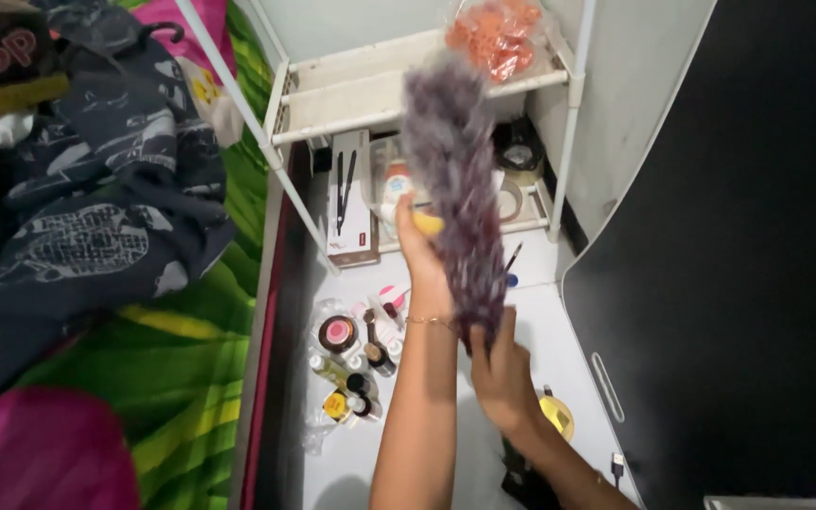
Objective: The person organizes various cosmetic items on a white tiled floor next to a white metal shelving unit. They pick up bottles, jars, and makeup containers one by one, wipe them with a purple duster, and place them into a clear plastic organizer on the lower shelf.
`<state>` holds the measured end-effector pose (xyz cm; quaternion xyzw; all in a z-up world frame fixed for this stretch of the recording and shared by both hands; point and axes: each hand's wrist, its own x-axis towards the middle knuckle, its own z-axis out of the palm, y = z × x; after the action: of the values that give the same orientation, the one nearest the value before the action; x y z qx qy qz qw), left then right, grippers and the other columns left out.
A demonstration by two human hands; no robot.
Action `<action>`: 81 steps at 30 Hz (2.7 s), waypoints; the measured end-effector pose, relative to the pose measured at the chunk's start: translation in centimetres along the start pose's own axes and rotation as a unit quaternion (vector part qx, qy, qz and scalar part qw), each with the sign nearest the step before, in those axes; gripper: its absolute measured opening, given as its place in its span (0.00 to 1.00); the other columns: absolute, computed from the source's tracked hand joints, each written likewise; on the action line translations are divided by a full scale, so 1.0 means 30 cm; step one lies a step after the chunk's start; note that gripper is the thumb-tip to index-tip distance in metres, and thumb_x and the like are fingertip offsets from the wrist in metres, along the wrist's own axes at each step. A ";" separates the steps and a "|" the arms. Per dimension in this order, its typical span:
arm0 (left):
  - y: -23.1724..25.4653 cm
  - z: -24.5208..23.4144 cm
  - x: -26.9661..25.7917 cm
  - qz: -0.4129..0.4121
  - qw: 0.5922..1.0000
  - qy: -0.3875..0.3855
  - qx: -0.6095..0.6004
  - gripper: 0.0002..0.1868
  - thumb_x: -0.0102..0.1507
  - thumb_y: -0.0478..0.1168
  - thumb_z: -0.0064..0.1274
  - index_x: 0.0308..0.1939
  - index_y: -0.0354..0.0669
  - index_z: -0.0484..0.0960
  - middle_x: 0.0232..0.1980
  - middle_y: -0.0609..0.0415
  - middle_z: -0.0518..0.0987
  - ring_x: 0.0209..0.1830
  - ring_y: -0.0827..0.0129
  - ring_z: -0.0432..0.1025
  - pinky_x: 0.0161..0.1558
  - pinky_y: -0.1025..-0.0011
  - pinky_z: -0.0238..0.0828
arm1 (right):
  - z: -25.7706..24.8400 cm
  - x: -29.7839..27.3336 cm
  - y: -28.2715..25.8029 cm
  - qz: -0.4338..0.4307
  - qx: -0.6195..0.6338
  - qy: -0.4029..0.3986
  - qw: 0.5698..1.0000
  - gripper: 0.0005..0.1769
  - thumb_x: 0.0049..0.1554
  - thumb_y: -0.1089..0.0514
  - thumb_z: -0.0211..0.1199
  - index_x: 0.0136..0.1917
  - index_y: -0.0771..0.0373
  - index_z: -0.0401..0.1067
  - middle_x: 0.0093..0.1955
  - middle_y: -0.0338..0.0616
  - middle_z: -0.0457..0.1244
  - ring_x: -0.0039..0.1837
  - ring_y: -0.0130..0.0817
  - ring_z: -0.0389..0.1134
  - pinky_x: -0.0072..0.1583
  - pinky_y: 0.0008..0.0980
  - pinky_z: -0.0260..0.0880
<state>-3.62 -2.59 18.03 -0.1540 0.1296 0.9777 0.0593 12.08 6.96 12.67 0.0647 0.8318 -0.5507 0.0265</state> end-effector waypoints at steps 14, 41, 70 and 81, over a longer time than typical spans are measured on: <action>0.197 -0.098 0.184 0.180 0.982 -0.041 -0.047 0.22 0.61 0.58 0.51 0.42 0.42 0.76 0.30 0.56 0.74 0.24 0.71 0.69 0.29 0.76 0.69 | 0.049 -0.011 0.041 0.013 -0.012 -0.025 1.000 0.36 0.58 0.32 0.43 0.74 0.50 0.55 0.44 0.60 0.71 0.46 0.63 0.73 0.47 0.46 0.66; 0.075 0.077 -0.104 0.166 0.879 -0.152 0.419 0.27 0.52 0.28 0.61 0.55 0.37 0.77 0.39 0.46 0.79 0.33 0.59 0.77 0.38 0.59 0.80 | -0.238 0.172 -0.067 -0.235 -0.078 0.206 0.947 0.26 0.64 0.45 0.59 0.69 0.61 0.69 0.38 0.57 0.69 0.44 0.55 0.73 0.44 0.49 0.72; 0.280 -0.077 0.302 0.280 0.429 0.060 0.857 0.32 0.54 0.62 0.70 0.62 0.83 0.79 0.57 0.55 0.74 0.59 0.45 0.72 0.60 0.44 0.69 | -0.367 0.364 0.053 0.079 -0.065 0.115 0.988 0.37 0.66 0.34 0.51 0.78 0.59 0.61 0.66 0.73 0.63 0.71 0.64 0.62 0.70 0.58 0.61; 0.430 -0.299 1.008 0.426 0.594 0.081 0.678 0.29 0.41 0.32 0.72 0.47 0.49 0.88 0.42 0.60 0.88 0.43 0.76 0.77 0.47 0.71 0.76 | -0.266 0.433 0.211 0.145 -0.062 0.087 0.984 0.36 0.59 0.30 0.45 0.68 0.53 0.67 0.46 0.61 0.70 0.52 0.58 0.72 0.57 0.45 0.65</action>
<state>-31.67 -15.11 3.23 -0.0753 0.8100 0.5053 -0.2879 0.30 17.73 8.53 0.2306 0.8454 -0.4803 0.0378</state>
